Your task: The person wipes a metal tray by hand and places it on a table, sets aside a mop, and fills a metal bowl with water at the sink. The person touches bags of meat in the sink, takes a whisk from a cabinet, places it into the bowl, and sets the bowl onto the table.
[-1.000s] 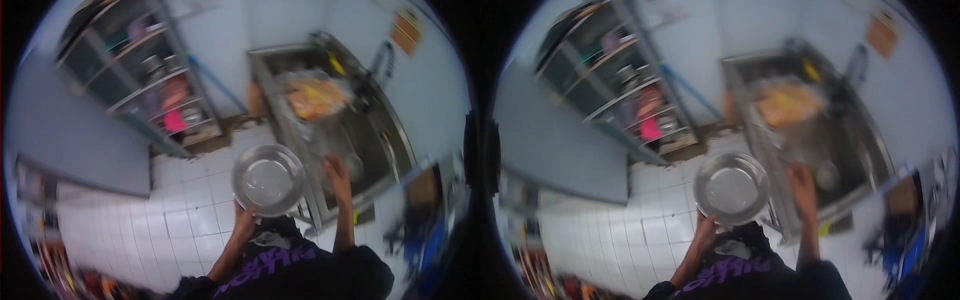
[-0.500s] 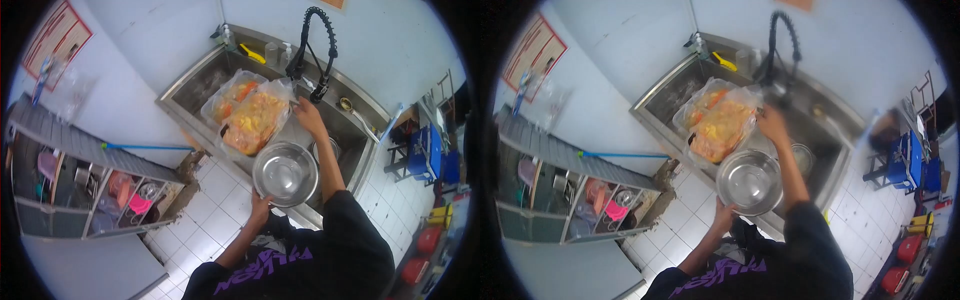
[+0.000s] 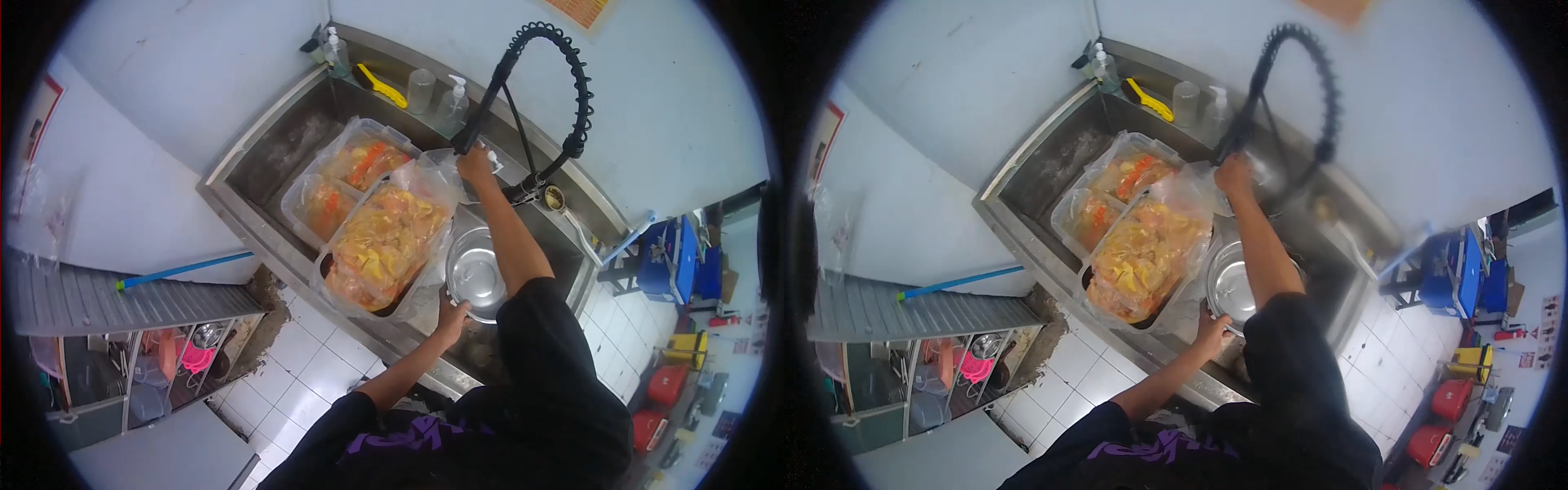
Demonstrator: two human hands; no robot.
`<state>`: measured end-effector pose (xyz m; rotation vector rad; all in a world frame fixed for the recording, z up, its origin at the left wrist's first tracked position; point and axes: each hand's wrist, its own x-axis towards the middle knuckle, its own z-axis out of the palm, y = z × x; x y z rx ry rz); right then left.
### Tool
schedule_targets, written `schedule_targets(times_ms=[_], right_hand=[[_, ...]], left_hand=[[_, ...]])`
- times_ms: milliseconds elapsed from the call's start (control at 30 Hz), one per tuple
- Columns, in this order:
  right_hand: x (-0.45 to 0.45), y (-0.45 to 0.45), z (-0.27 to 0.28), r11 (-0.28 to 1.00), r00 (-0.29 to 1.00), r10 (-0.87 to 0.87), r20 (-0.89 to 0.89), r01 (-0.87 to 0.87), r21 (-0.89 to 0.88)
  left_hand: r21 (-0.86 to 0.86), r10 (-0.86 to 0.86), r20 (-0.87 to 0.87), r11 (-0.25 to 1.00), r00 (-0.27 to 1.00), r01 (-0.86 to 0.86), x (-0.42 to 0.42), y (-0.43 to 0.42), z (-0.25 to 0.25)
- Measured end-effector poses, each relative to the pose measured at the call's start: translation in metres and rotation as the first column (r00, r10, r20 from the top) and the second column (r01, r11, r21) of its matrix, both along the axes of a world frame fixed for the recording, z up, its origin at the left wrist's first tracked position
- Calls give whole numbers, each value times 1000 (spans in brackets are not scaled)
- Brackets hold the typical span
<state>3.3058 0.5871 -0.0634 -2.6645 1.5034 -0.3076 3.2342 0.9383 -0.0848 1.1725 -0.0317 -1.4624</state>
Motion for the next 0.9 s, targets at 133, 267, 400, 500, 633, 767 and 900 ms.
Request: schedule_targets(times_ms=[133, 267, 400, 500, 633, 767, 900], right_hand=[[16, 38, 36, 954, 947, -285, 147, 265, 140], [27, 57, 65, 876, 900, -393, 190, 303, 375], [41, 59, 29, 894, 861, -423, 283, 347, 284], [45, 59, 7, 925, 880, -379, 285, 362, 114], [42, 62, 18, 934, 937, -334, 104, 314, 168], [41, 68, 23, 922, 930, -346, 123, 312, 230], [40, 69, 28, 929, 943, -316, 107, 284, 236]], left_hand=[[1, -38, -5, 999, 999, 38, 13, -31, 3], [17, -89, 77, 996, 993, 88, 27, -51, 3], [-29, -37, 32, 999, 999, 38, 31, -65, -5], [-48, -81, 122, 995, 989, 87, 33, -66, -11], [-94, -14, -1, 995, 1000, 14, 27, -66, -20], [-142, -70, -248, 989, 966, 35, 20, -69, -96], [-195, -123, -282, 978, 951, 69, 21, -76, -90]])
